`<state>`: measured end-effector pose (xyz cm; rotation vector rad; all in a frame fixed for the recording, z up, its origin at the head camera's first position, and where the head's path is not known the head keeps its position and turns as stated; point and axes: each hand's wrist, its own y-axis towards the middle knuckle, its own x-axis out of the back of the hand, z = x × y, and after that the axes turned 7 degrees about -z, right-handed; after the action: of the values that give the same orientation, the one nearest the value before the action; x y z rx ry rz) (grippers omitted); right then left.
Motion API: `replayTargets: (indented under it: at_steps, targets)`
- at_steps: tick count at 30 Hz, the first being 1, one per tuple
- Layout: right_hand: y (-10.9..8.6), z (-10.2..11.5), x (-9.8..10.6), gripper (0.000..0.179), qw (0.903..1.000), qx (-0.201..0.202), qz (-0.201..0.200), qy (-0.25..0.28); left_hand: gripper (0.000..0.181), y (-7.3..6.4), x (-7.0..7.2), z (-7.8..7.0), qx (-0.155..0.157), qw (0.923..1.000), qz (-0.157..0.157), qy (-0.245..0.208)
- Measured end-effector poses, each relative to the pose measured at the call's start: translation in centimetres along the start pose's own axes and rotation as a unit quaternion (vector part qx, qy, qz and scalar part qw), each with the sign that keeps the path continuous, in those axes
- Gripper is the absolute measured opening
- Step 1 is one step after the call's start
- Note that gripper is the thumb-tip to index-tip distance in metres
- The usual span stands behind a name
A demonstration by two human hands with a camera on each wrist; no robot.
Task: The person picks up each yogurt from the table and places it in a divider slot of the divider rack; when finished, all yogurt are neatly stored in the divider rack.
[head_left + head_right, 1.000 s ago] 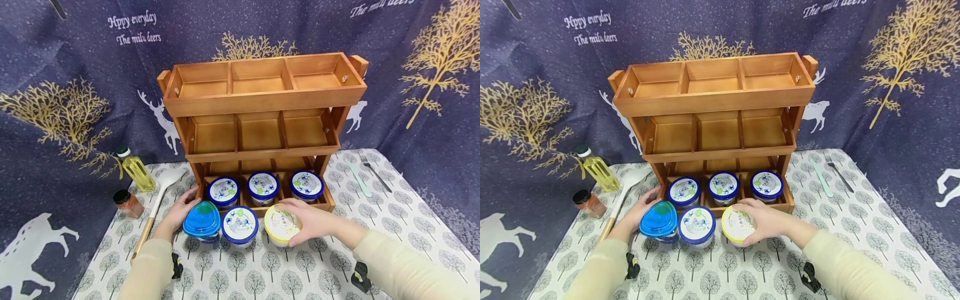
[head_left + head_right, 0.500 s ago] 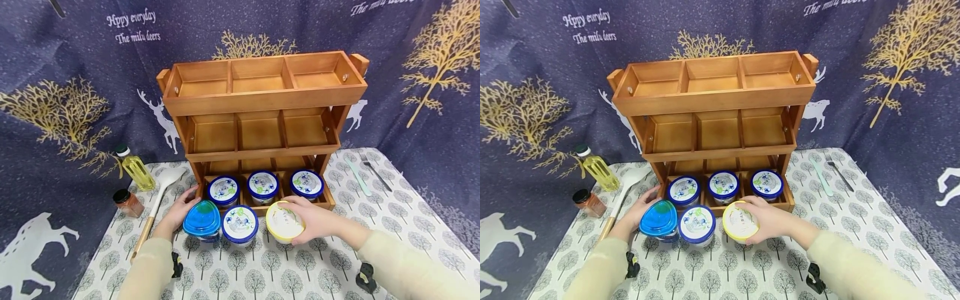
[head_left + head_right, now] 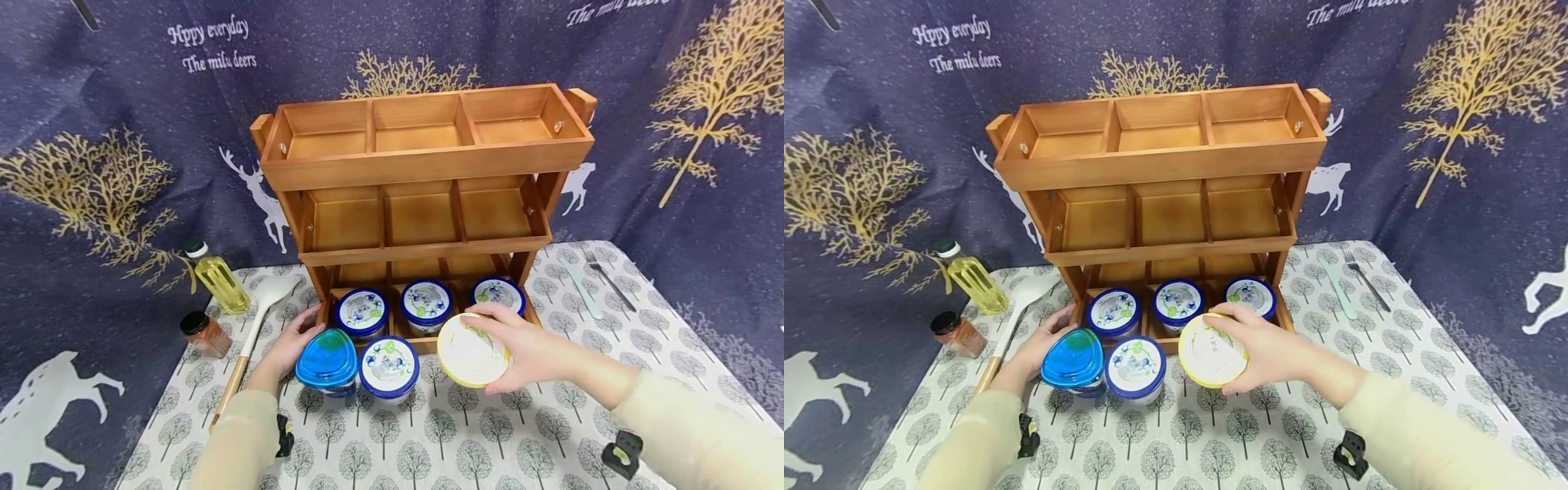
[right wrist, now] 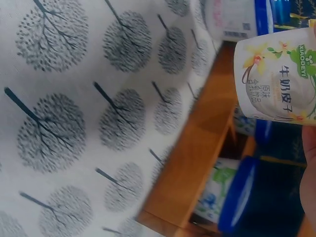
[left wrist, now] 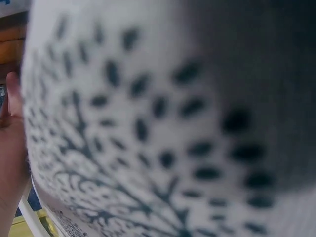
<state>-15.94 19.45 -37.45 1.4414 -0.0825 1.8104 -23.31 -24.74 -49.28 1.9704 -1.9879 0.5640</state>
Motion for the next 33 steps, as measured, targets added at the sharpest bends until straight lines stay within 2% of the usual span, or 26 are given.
replayTargets:
  at_steps: [3,4,10,11,17,25,28,33]
  targets:
    - [0.3,0.1,0.9,0.099,0.9997,0.014,-0.014,-0.015,0.065,-0.1,-0.1,-0.1,0.000,1.0000,0.001,0.000]
    - [0.5,0.1,1.2,0.099,0.9995,0.017,-0.017,-0.018,0.064,-0.4,0.0,-0.6,0.000,1.0000,0.004,0.000]
    - [1.3,0.3,3.4,0.100,0.9980,0.035,-0.045,-0.027,0.065,-0.1,0.0,-0.3,0.000,1.0000,0.003,-0.004]
    - [1.4,0.3,3.8,0.100,0.9975,0.036,-0.052,-0.030,0.065,0.2,-0.1,0.2,-0.002,1.0000,0.000,-0.006]
    - [1.9,0.3,5.8,0.101,0.9934,0.054,-0.095,-0.034,0.064,0.2,-0.2,0.2,-0.001,0.9999,0.000,-0.013]
    - [3.1,0.1,8.1,0.092,0.9756,0.101,-0.191,-0.040,0.065,0.2,-0.1,0.4,0.002,0.9999,0.000,-0.010]
    - [3.4,-0.2,8.7,0.092,0.9683,0.102,-0.222,-0.053,0.064,0.2,-0.1,0.4,0.002,0.9999,0.002,-0.012]
    - [3.6,-0.7,9.4,0.091,0.9618,0.088,-0.251,-0.066,0.064,0.2,-0.1,0.4,0.000,0.9999,0.000,-0.013]
